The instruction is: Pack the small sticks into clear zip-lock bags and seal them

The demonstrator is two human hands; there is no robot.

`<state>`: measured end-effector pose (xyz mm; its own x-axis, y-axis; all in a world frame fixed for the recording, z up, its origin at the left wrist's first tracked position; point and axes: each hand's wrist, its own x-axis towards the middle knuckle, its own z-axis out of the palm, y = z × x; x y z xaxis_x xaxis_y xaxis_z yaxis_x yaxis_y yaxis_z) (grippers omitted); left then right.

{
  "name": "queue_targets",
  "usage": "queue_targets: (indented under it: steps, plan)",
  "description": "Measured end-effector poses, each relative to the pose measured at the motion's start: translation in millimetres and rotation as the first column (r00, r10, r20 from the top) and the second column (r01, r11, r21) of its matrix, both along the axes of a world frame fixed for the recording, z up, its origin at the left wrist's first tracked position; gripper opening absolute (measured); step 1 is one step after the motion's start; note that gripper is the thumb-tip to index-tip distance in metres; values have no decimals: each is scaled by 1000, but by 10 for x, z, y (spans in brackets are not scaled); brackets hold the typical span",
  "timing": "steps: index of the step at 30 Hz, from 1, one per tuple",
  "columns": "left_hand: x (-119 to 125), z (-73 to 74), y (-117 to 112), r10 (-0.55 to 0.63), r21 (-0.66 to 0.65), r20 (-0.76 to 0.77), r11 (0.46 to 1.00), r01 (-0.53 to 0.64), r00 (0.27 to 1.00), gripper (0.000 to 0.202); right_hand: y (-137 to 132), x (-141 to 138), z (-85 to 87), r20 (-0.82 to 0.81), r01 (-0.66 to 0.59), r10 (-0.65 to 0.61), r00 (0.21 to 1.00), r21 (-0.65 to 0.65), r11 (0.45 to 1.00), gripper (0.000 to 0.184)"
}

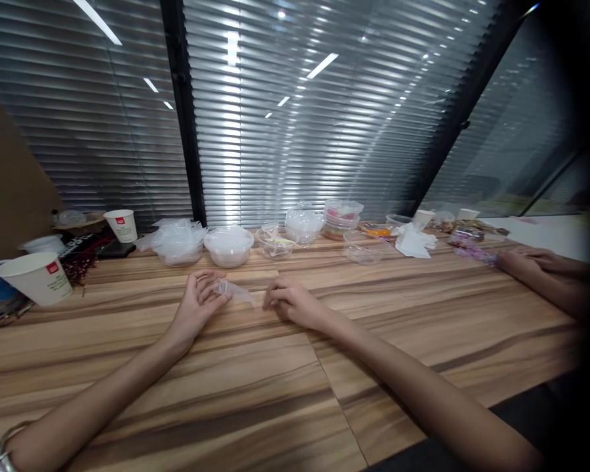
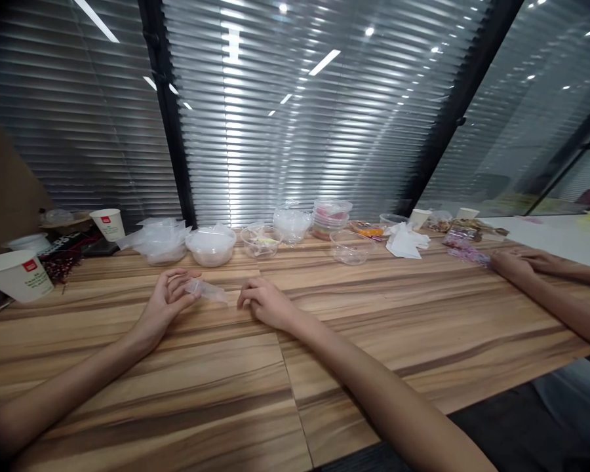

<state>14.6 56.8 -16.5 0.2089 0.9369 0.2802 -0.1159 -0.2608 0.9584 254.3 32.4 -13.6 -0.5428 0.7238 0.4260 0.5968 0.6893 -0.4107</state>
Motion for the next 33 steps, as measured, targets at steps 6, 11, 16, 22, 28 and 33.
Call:
queue_targets:
  steps: [6, 11, 16, 22, 28, 33]
  plan:
    - [-6, 44, -30, -41, -42, -16, 998, 40, 999, 52, 8, -22, -65, 35, -11, 13, 999, -46, 999, 34]
    - [-9, 55, -26, -41, -51, -27, 998, 40, 999, 53, 1, -22, -44, 46, -15, 17, 999, -51, 999, 33]
    - [-14, 46, -25, -46, -68, -27, 997, 44, 999, 52, 6, -25, -65, 34, -6, 8, 999, -51, 999, 32]
    - [-23, 53, -34, -66, -59, -29, 996, 65, 997, 50, 213, 294, -109, 15, 408, -409, 913, 25, 913, 28]
    - [-7, 69, -41, -51, -45, -22, 998, 50, 998, 49, 256, 405, -139, 5, 399, -399, 917, 39, 916, 33]
    - [5, 83, -44, -38, -44, -21, 998, 37, 999, 48, 154, 207, -112, -16, 233, -232, 973, 51, 971, 40]
